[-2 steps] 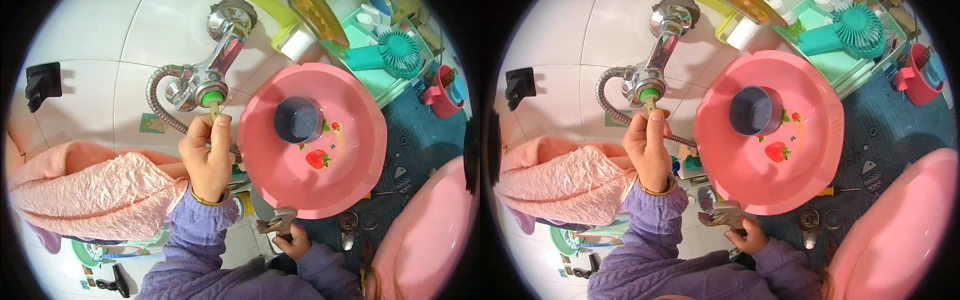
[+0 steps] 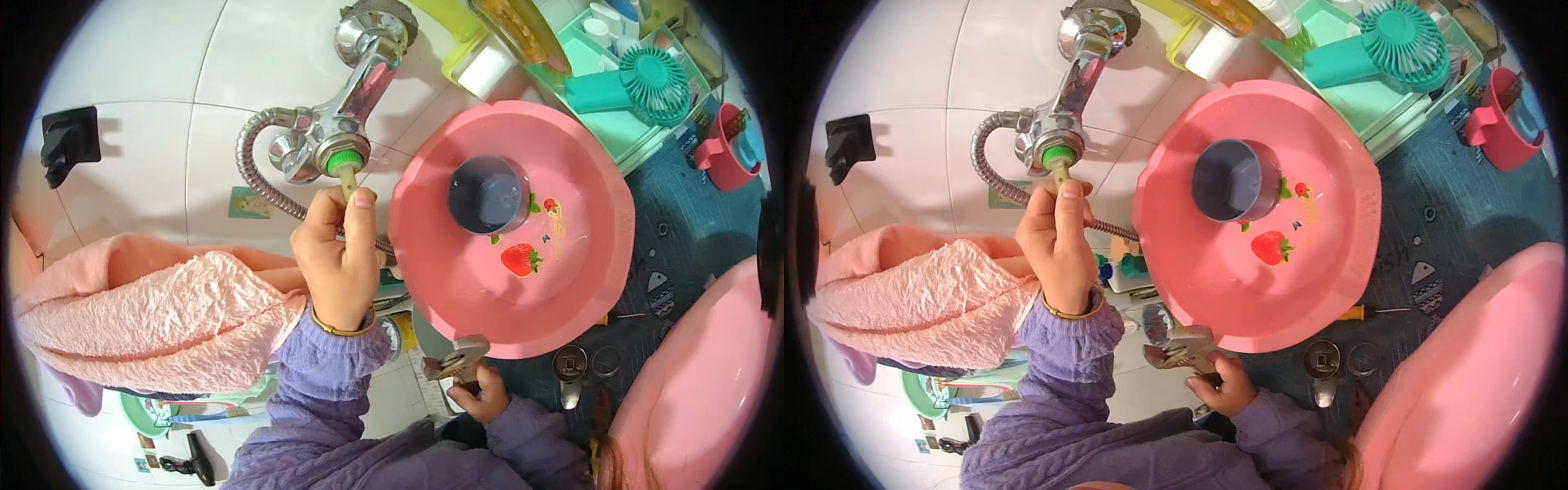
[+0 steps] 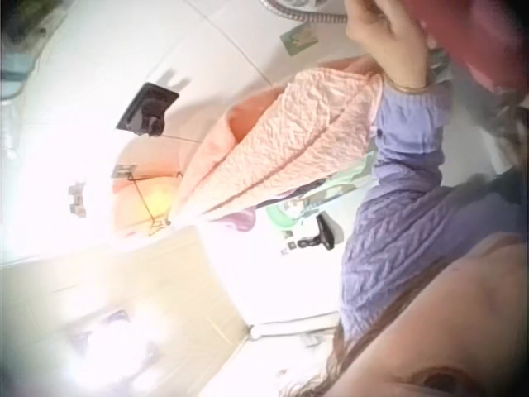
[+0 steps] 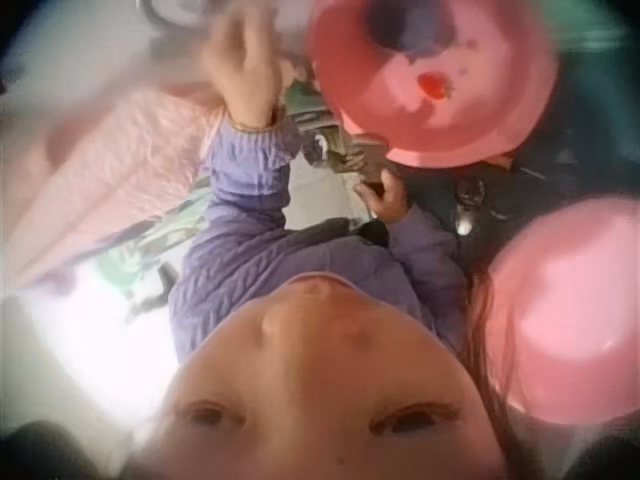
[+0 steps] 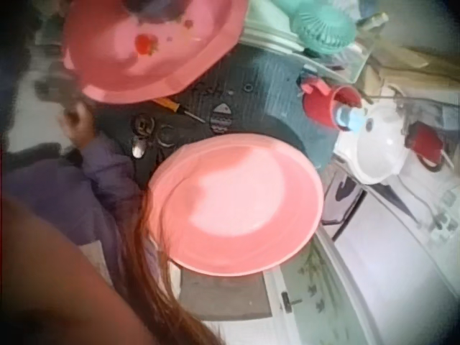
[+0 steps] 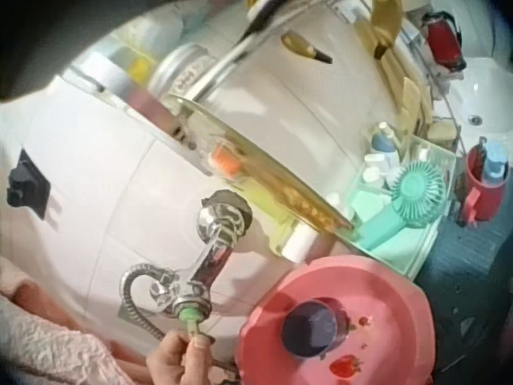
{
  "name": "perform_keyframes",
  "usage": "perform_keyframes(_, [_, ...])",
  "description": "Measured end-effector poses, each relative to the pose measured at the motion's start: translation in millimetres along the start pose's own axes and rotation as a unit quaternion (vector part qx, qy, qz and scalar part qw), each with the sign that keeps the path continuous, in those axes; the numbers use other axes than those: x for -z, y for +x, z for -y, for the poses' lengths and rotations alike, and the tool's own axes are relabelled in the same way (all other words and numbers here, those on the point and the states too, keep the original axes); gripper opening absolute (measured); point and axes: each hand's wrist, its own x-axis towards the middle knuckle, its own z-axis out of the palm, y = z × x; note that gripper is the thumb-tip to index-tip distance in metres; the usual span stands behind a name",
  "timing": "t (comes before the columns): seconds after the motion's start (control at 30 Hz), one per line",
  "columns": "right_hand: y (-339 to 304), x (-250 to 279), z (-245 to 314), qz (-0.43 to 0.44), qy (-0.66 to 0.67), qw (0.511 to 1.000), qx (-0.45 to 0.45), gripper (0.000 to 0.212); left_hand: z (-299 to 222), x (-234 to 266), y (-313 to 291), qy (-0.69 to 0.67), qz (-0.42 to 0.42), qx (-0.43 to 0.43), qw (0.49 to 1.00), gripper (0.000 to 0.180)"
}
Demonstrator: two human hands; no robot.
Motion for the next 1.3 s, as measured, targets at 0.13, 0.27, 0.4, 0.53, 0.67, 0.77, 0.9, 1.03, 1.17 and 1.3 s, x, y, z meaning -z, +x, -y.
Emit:
perform_keyframes(0.13, [-0.2,3.3,-3.2,-0.021,0.056,0.998,-0.030,0.040,4.3,-1.1,3.9,0.209,-0.042,-0.141,0.967,0.026])
perform_keyframes(0.27, [-0.7,5.4,-5.7,-0.009,0.074,0.996,-0.042,0.037,0.6,-1.0,5.6,0.234,-0.042,-0.134,0.962,0.033])
perform_keyframes(0.4, [3.5,9.3,-0.5,0.012,0.043,0.999,-0.017,0.039,-2.2,-5.2,6.9,0.129,-0.031,-0.086,0.987,0.039])
perform_keyframes(0.53, [1.3,8.3,-4.6,0.009,0.060,0.998,-0.005,0.042,-4.1,-4.1,5.5,-0.039,-0.008,0.029,0.999,0.036])
perform_keyframes(0.67, [-0.3,9.4,-11.5,0.027,0.085,0.996,-0.020,0.039,-7.3,-11.4,2.2,-0.227,0.006,0.114,0.967,0.031])
perform_keyframes(0.77, [-0.4,12.4,-10.1,0.040,0.082,0.996,-0.021,0.038,-6.9,-13.4,1.9,-0.360,0.062,0.143,0.920,0.030])
perform_keyframes(0.9, [1.2,13.1,-0.5,0.032,0.118,0.992,-0.038,0.022,-1.5,-15.7,2.8,-0.464,0.102,0.156,0.866,0.030])
perform_keyframes(1.03, [1.6,12.3,1.1,0.030,0.117,0.992,-0.022,0.027,-4.0,-19.7,0.9,-0.501,0.083,0.168,0.845,0.030])
perform_keyframes(1.17, [-0.6,12.9,-5.3,0.042,0.088,0.995,-0.017,0.035,-6.8,-23.1,1.0,-0.521,0.073,0.176,0.832,0.030])
perform_keyframes(1.3, [1.1,12.7,-2.9,0.044,0.104,0.993,-0.037,0.033,-5.9,-21.3,2.0,-0.526,0.084,0.180,0.827,0.030])
